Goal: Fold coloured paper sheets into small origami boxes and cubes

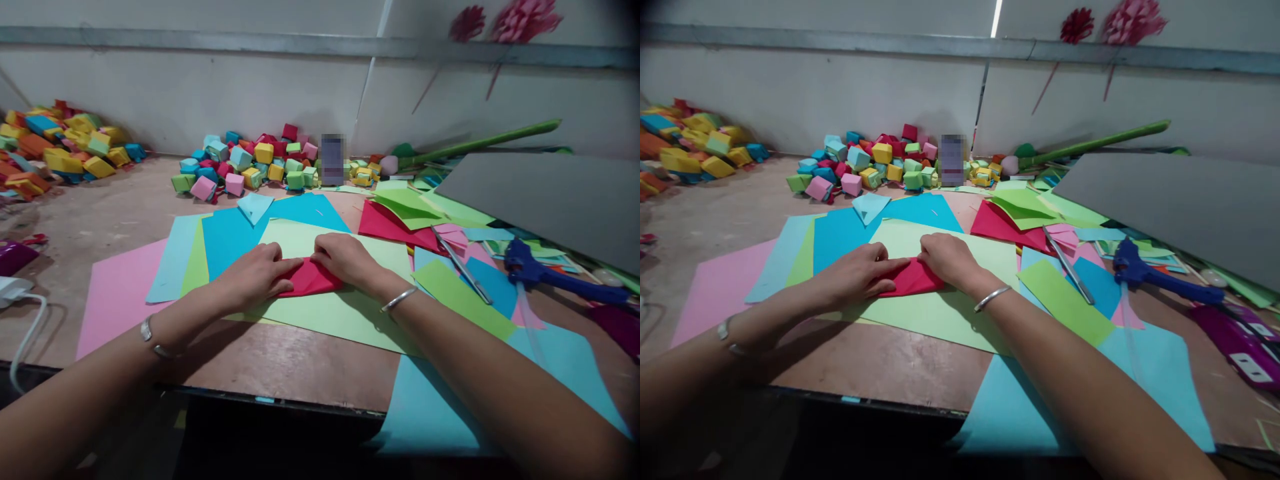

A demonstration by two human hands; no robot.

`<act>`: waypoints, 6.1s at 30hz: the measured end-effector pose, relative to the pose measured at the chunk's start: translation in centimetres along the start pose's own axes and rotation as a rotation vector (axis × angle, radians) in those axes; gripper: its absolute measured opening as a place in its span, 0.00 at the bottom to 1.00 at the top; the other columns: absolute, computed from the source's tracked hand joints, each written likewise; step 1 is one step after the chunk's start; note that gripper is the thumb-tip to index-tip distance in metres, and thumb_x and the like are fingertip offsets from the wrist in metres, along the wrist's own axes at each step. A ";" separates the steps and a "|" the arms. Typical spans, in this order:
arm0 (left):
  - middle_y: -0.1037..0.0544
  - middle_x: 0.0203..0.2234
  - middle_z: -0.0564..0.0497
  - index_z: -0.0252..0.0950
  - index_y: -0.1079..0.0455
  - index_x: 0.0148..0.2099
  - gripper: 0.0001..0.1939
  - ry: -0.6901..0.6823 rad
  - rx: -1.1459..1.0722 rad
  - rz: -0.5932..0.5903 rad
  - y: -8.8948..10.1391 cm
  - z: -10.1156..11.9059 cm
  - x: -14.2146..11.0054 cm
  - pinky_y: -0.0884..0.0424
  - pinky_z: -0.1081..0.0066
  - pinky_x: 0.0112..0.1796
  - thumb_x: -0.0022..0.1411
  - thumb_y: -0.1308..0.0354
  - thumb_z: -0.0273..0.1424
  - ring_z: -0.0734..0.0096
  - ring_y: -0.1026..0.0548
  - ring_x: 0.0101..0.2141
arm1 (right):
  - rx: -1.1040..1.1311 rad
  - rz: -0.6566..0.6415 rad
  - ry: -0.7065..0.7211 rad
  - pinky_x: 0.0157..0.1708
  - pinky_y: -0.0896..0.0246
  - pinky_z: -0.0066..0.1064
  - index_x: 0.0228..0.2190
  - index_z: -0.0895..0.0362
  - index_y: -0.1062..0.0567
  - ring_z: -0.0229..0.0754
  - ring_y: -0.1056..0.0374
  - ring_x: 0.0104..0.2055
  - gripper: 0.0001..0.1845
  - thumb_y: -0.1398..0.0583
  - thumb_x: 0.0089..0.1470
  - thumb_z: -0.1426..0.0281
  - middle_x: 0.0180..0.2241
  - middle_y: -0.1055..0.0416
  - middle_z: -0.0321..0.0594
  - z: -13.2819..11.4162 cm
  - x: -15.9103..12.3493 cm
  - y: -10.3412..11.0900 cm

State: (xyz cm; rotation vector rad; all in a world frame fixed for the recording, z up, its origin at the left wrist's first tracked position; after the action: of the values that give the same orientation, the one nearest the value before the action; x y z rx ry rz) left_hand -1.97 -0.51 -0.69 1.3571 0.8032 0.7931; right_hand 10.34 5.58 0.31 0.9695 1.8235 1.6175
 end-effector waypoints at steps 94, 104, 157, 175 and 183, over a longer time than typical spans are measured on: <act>0.25 0.39 0.44 0.39 0.24 0.46 0.13 0.063 -0.055 0.317 2.8 0.3 1.0 0.39 0.65 0.36 0.59 0.44 0.29 0.60 0.31 0.39 | 0.252 0.220 -0.051 0.33 0.48 0.31 0.28 0.59 0.24 0.42 0.36 0.35 0.10 0.45 0.55 0.76 0.32 0.28 0.44 1.2 -1.8 0.2; 0.27 0.36 0.50 0.38 0.27 0.39 0.12 -0.409 -0.281 0.089 1.2 3.5 1.0 0.38 0.74 0.30 0.66 0.53 0.26 0.73 0.30 0.32 | 0.221 0.152 -0.015 0.35 0.46 0.29 0.31 0.59 0.22 0.40 0.34 0.37 0.09 0.44 0.57 0.75 0.33 0.27 0.43 1.5 -1.4 0.2; 0.24 0.33 0.43 0.36 0.25 0.43 0.20 0.017 0.252 0.110 2.1 0.9 -10.7 0.32 0.60 0.33 0.64 0.58 0.21 0.58 0.29 0.34 | -0.109 0.169 -0.007 0.27 0.61 0.35 0.34 0.62 0.28 0.46 0.40 0.35 0.14 0.51 0.55 0.84 0.35 0.30 0.51 -0.8 -2.0 -0.7; 0.18 0.25 0.51 0.36 0.22 0.37 0.09 0.312 -0.381 0.127 3.3 -5.0 0.1 0.29 0.72 0.28 0.58 0.43 0.30 0.69 0.23 0.26 | 0.004 0.276 -0.069 0.28 0.52 0.31 0.32 0.60 0.30 0.43 0.36 0.35 0.10 0.49 0.58 0.80 0.33 0.30 0.45 2.1 -1.8 0.4; 0.25 0.40 0.40 0.34 0.25 0.43 0.12 0.199 -0.061 0.323 2.8 -2.0 -0.5 0.34 0.62 0.38 0.63 0.49 0.27 0.57 0.29 0.40 | -0.220 0.183 0.000 0.29 0.59 0.36 0.33 0.63 0.27 0.48 0.39 0.36 0.12 0.50 0.56 0.83 0.34 0.31 0.52 -0.1 -2.0 0.0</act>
State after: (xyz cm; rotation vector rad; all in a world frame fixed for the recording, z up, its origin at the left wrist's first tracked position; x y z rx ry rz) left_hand -4.00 0.28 2.01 1.3859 0.7146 1.2116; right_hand 11.43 3.94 0.16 1.0594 1.5537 1.8807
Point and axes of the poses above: each hand's wrist, its own x-axis towards the middle knuckle, its own y-axis out of the back of the hand, z = x × y, the point moved 7 cm from there along x, towards the middle knuckle
